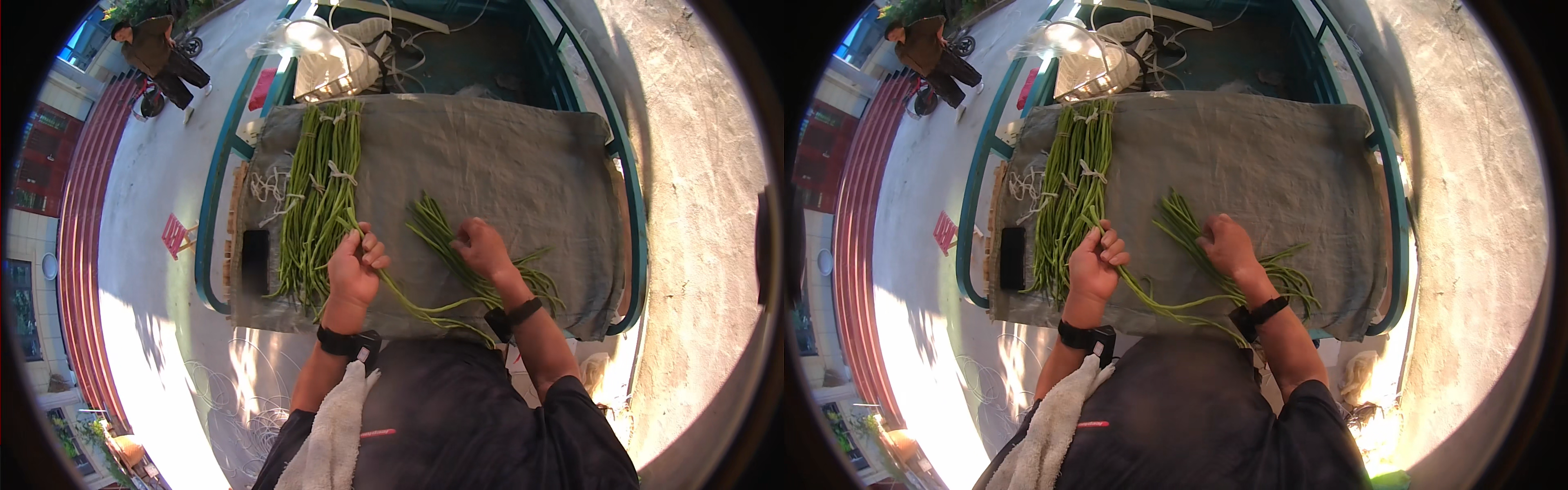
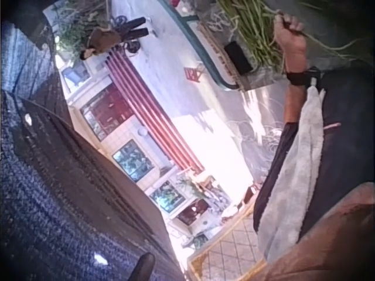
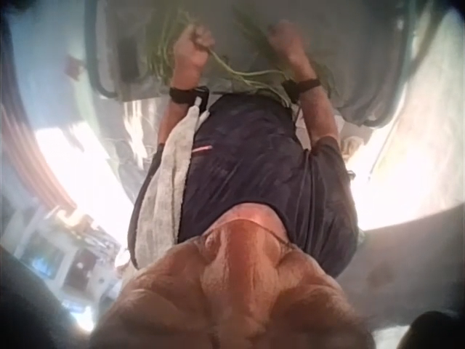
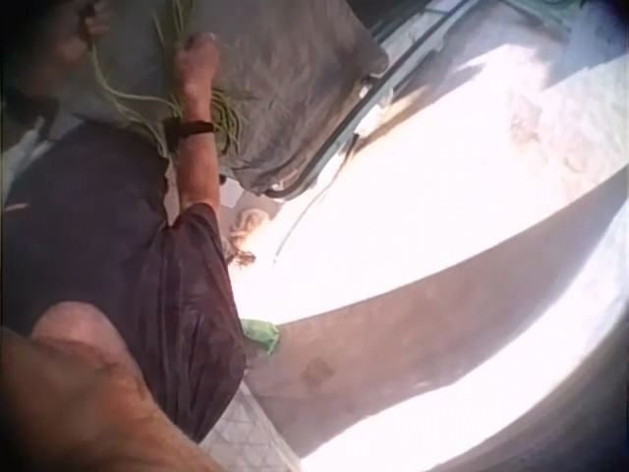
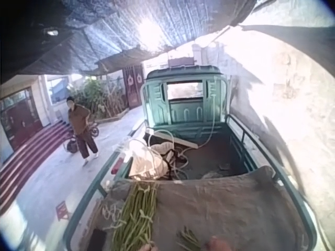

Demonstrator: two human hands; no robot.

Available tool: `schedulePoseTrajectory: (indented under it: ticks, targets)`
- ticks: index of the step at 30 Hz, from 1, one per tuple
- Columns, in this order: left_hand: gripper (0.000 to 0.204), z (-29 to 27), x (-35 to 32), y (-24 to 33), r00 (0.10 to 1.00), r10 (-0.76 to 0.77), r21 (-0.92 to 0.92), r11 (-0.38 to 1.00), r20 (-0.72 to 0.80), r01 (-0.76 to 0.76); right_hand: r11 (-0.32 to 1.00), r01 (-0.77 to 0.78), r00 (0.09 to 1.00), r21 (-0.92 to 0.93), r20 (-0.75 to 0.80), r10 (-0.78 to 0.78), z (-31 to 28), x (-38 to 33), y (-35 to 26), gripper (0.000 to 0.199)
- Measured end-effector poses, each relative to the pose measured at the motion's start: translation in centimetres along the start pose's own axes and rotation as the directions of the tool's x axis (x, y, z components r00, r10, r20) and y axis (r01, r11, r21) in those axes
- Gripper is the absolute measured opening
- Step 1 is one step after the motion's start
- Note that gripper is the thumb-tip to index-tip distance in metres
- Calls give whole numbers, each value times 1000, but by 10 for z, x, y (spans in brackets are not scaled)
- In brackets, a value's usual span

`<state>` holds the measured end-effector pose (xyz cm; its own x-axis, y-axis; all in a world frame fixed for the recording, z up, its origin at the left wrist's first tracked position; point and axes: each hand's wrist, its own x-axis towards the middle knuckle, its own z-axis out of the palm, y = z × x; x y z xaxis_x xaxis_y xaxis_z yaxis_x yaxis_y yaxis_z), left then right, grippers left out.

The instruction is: The person gathers long beans by hand, aligns them into a bundle, and secures the bundle with a white string. They then pick up loose long beans one at a time, organize them into another bundle, and secure it with a string.

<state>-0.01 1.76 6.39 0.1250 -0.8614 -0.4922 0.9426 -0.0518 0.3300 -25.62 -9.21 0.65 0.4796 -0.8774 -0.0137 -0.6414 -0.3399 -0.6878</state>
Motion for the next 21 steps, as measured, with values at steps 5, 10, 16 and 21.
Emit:
schedulePoseTrajectory:
  ticks: [5,10,16,21]
  targets:
    - [21,-1,-1,0,1000,2,-1,1000,15,-2,994,-87,995,64,48,84,11,4,5,24]
    - [20,-4,2,-4,1000,3,43,999,-23,-2,968,-125,992,217,50,117,12,11,21,24]
    - [19,-2,7,-9,999,28,84,996,-41,-25,803,-258,966,538,115,234,-7,20,11,24]
    - [19,8,13,-22,998,51,189,980,29,-55,710,-107,993,696,107,45,-35,19,-43,15]
